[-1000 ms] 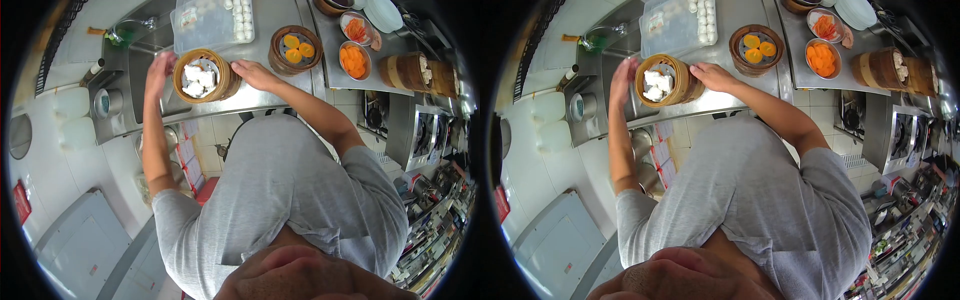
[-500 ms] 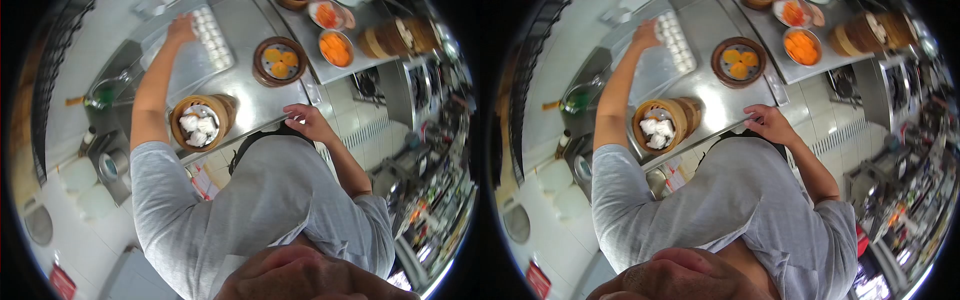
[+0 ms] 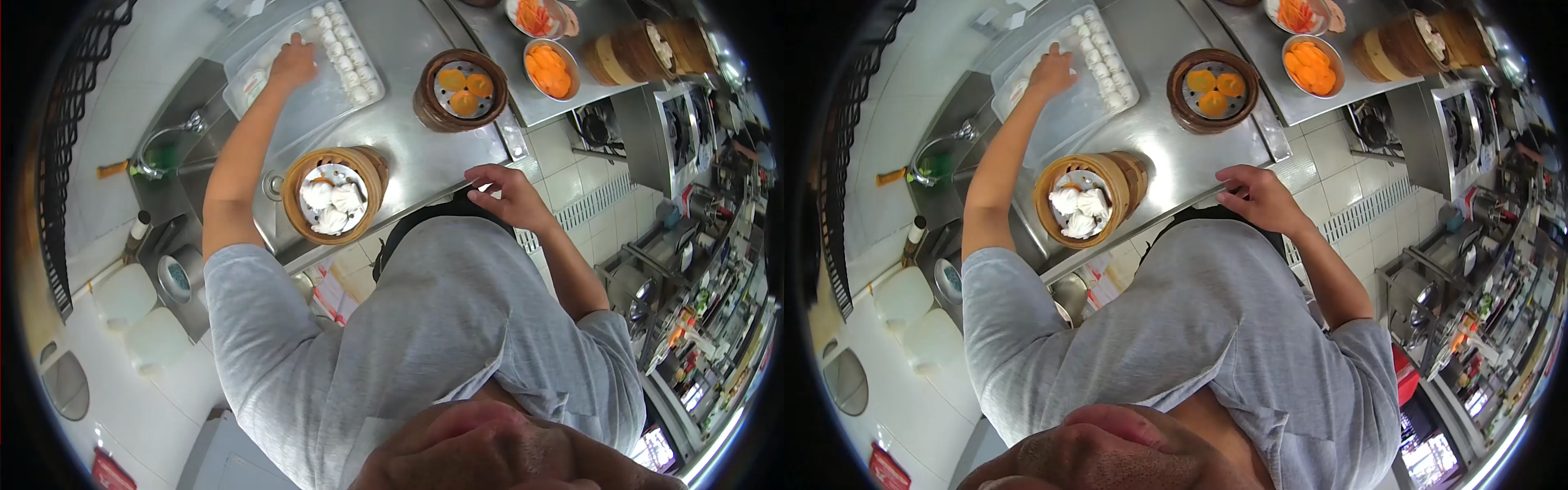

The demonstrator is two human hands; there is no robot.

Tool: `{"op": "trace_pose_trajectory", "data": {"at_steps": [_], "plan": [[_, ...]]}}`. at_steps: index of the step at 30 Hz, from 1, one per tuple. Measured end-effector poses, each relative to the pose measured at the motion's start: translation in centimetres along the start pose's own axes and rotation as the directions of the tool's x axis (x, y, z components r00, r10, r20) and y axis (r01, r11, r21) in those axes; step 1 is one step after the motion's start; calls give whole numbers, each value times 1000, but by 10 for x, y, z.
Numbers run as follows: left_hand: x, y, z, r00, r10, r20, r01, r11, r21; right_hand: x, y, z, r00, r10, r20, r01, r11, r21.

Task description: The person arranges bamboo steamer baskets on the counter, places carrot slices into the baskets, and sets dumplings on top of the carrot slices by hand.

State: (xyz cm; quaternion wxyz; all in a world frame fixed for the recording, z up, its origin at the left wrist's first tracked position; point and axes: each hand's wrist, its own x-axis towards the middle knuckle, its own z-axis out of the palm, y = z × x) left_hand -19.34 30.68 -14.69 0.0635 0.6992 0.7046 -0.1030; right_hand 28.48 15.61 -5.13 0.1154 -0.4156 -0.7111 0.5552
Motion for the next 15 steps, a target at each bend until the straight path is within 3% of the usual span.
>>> {"op": "trace_pose_trajectory", "data": {"at_steps": [3,7,10,11,13,15], "plan": [[-45,5,-4,998,-4,65,9,997,-78,20,-20,12,991,-136,10,136,990,-35],[-92,-7,4,996,-89,-32,79,971,-226,67,-55,30,946,-320,-43,314,943,-113],[-105,-37,14,952,-160,-261,44,915,-400,131,-72,53,906,-417,-76,399,899,-179],[-110,-39,9,958,-187,-218,83,907,-412,160,-70,64,885,-459,-78,432,872,-230],[-115,-33,-5,962,-237,-133,159,887,-434,214,-67,88,884,-464,-53,426,847,-319],[-109,-21,0,963,-242,-118,173,892,-417,258,-72,111,937,-349,10,322,851,-415]]}}
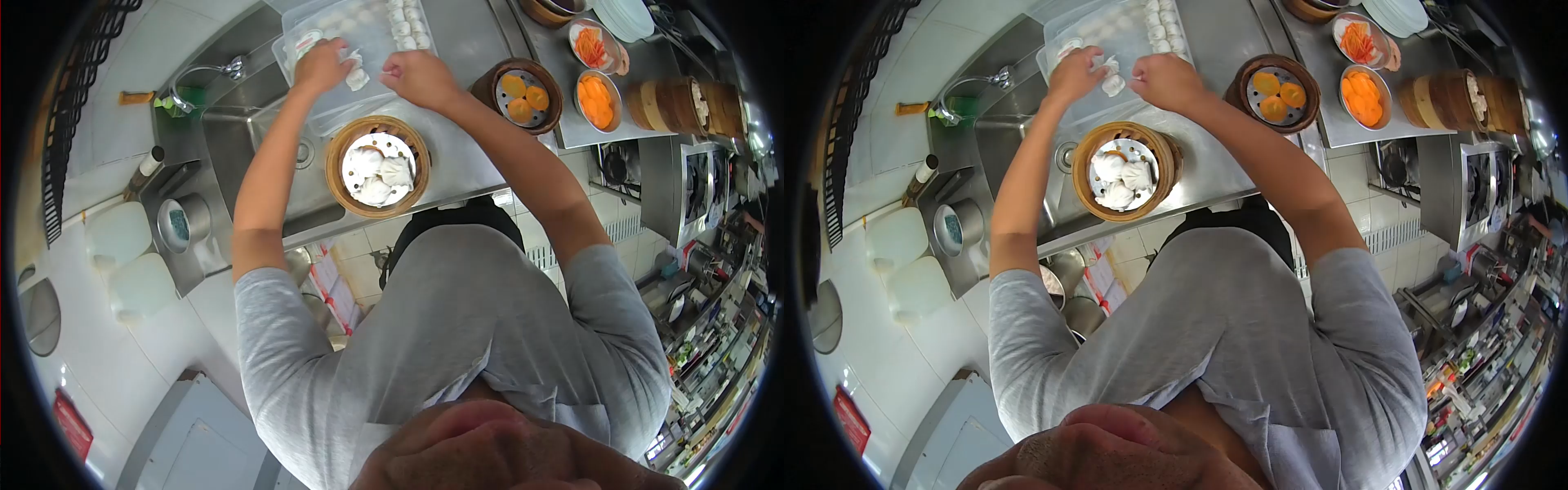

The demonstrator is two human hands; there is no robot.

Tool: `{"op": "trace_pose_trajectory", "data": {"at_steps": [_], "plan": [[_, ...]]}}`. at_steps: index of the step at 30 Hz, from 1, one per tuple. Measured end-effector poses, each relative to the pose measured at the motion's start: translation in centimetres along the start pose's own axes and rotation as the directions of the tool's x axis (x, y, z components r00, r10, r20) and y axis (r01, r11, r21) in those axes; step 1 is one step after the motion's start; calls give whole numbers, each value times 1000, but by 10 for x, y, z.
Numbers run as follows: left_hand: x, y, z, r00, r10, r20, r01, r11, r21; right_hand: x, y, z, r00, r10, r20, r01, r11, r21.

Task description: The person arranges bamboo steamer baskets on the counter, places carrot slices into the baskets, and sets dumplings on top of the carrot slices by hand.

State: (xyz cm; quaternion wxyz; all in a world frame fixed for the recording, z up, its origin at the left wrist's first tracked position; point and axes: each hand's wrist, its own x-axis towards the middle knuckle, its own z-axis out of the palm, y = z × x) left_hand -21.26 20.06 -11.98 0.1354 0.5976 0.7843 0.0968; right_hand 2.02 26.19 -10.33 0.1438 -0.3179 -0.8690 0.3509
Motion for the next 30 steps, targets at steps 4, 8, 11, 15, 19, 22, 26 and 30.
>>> {"op": "trace_pose_trajectory", "data": {"at_steps": [4,8,11,15,19,22,26,30], "plan": [[19,-7,21,1000,1,16,-1,999,50,44,-33,24,970,122,210,-38,929,-368],[24,-10,9,973,-159,167,133,978,159,56,-32,40,947,157,279,-29,909,-416],[14,-17,0,971,-173,166,143,974,178,63,-11,58,965,120,234,-10,907,-422],[0,-18,10,998,-2,-69,13,987,160,63,-1,62,987,27,161,36,926,-377],[0,-12,13,998,63,8,-63,962,264,63,0,68,990,-10,138,53,949,-312],[11,-15,28,998,31,57,-48,942,333,62,3,67,993,33,111,2,953,-304],[-3,0,6,997,56,50,-67,964,257,51,-10,31,999,35,-17,-37,991,-125],[-18,23,-33,996,88,-20,-86,994,67,4,-18,-30,955,-228,-189,232,973,1]]}}
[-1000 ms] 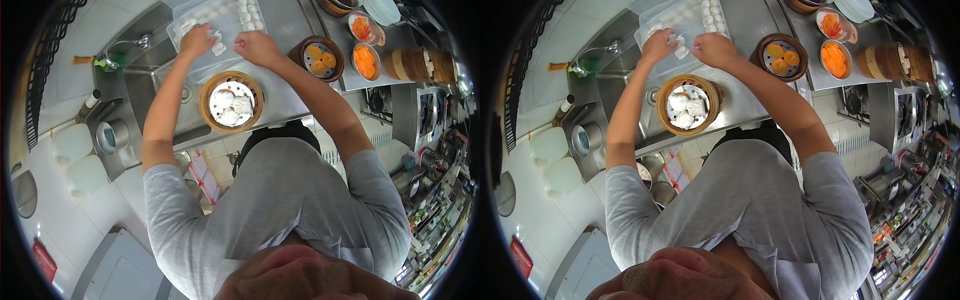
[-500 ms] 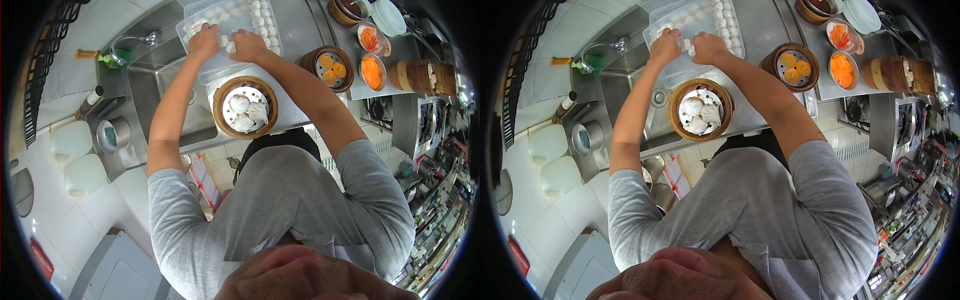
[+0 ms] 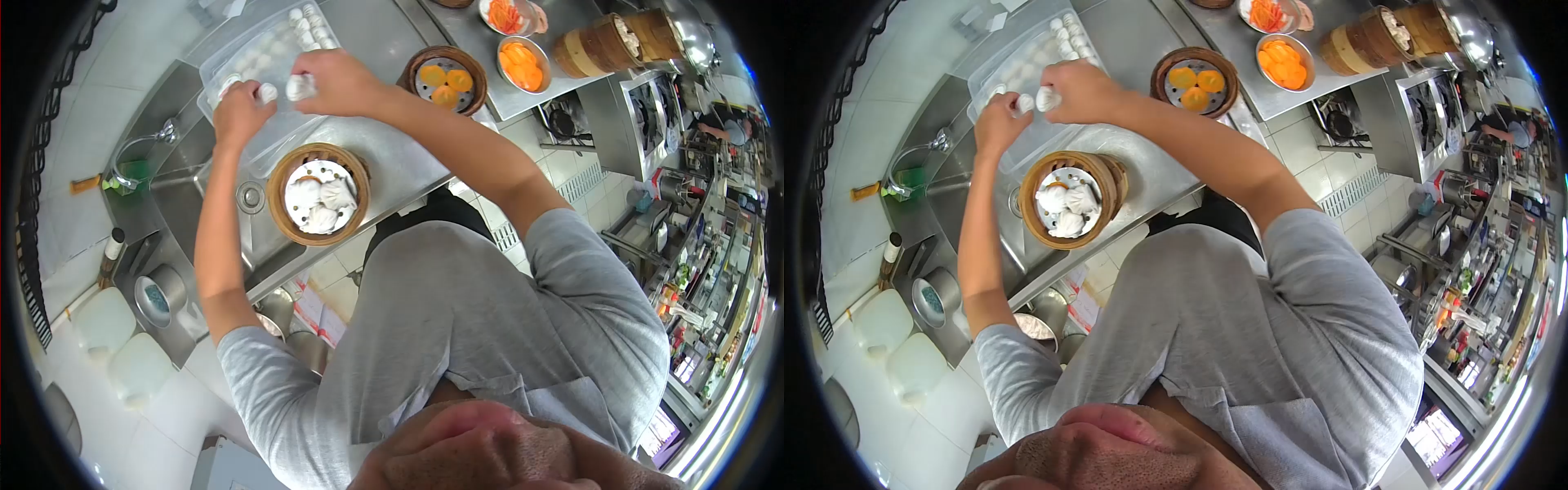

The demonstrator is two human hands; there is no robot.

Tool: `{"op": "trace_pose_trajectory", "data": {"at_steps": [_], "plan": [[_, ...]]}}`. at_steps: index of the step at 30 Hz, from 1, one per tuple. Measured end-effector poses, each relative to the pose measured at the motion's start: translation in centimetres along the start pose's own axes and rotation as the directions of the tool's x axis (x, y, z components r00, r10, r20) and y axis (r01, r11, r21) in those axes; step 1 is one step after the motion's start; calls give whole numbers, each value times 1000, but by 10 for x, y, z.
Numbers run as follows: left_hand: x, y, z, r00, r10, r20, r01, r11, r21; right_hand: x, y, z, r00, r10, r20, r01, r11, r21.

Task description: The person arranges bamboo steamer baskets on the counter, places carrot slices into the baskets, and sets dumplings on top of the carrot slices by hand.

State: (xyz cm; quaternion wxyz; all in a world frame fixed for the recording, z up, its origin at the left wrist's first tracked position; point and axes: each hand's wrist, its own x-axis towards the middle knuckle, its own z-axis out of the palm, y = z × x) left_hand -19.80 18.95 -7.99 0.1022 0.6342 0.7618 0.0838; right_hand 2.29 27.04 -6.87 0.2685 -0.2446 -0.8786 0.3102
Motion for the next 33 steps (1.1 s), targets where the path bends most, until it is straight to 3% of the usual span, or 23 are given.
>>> {"op": "trace_pose_trajectory", "data": {"at_steps": [3,7,11,15,21,24,27,29,31,33], "plan": [[-12,52,-49,984,137,-116,-153,978,-141,-55,-8,-94,995,-95,9,96,991,-94],[-12,146,-64,851,439,-287,-477,875,-77,-111,28,-182,996,73,51,-47,919,-392],[10,226,-25,814,566,-128,-571,821,-4,-131,65,-199,988,92,124,-26,889,-457],[27,268,3,859,504,88,-512,850,127,-131,76,-196,990,86,113,-18,864,-503],[32,277,12,877,457,151,-478,861,172,-132,84,-188,986,116,120,-39,861,-506],[33,248,-11,886,463,33,-464,882,79,-139,82,-196,999,17,34,-3,927,-376],[49,159,-56,977,213,18,-212,977,-37,-162,67,-219,985,-107,-138,66,960,-272],[49,76,-62,999,42,-35,-41,999,21,-185,53,-235,984,67,-163,-86,990,-113],[39,-5,-36,1000,-20,1,19,982,188,-219,59,-238,951,216,-221,-241,966,-92],[27,-33,-11,987,-155,48,135,948,287,-253,72,-234,903,364,-227,-388,919,-70]]}}
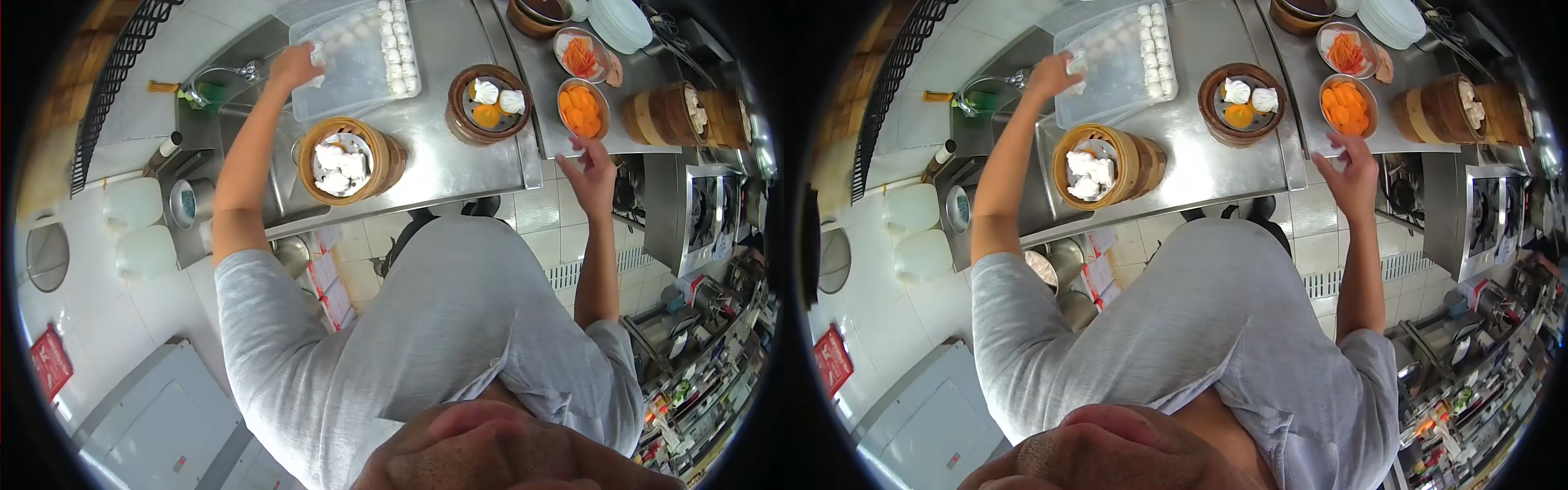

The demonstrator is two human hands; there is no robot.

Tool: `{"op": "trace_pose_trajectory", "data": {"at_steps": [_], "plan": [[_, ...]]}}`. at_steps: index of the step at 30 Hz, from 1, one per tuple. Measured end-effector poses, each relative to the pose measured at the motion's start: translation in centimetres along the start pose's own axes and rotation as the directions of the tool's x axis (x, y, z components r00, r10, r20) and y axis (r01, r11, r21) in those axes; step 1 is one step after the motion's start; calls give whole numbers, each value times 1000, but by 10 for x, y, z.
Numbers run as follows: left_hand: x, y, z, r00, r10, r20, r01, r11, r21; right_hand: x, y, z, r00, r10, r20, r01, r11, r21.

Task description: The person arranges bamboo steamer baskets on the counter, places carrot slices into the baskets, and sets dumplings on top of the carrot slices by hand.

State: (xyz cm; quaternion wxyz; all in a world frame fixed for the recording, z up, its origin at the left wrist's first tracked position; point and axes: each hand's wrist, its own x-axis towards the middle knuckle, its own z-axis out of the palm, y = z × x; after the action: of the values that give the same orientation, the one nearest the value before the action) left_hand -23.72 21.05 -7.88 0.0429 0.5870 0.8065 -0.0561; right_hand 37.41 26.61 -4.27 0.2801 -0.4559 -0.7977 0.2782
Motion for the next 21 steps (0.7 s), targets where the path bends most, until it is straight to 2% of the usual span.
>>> {"op": "trace_pose_trajectory", "data": {"at_steps": [2,3,5,7,8,12,15,17,19,21], "plan": [[-9,-1,20,977,-175,120,171,984,44,-21,12,2,996,90,21,-90,996,-3],[-10,-3,31,975,-175,139,168,984,58,-33,17,3,989,144,29,-144,990,-13],[-6,-7,51,971,-152,183,139,987,81,-44,18,8,992,124,11,-123,992,-16],[-1,4,55,971,-160,178,152,987,54,-48,8,12,974,221,39,-221,975,-22],[-2,6,55,970,-171,175,165,985,45,-49,5,15,978,208,37,-207,978,-27],[9,-9,67,998,8,58,-4,997,-73,-40,-7,24,988,152,35,-151,988,-24],[8,6,32,992,129,-9,-128,966,-226,-30,-21,25,995,92,29,-91,996,-20],[-12,50,-22,979,188,-76,-203,910,-363,-22,-24,27,1000,1,28,-1,1000,-15],[-41,111,-82,979,202,-17,-189,876,-444,-13,-24,32,994,-91,51,90,995,31],[-66,165,-109,943,315,-110,-328,819,-470,-2,-24,36,983,-160,89,153,985,81]]}}
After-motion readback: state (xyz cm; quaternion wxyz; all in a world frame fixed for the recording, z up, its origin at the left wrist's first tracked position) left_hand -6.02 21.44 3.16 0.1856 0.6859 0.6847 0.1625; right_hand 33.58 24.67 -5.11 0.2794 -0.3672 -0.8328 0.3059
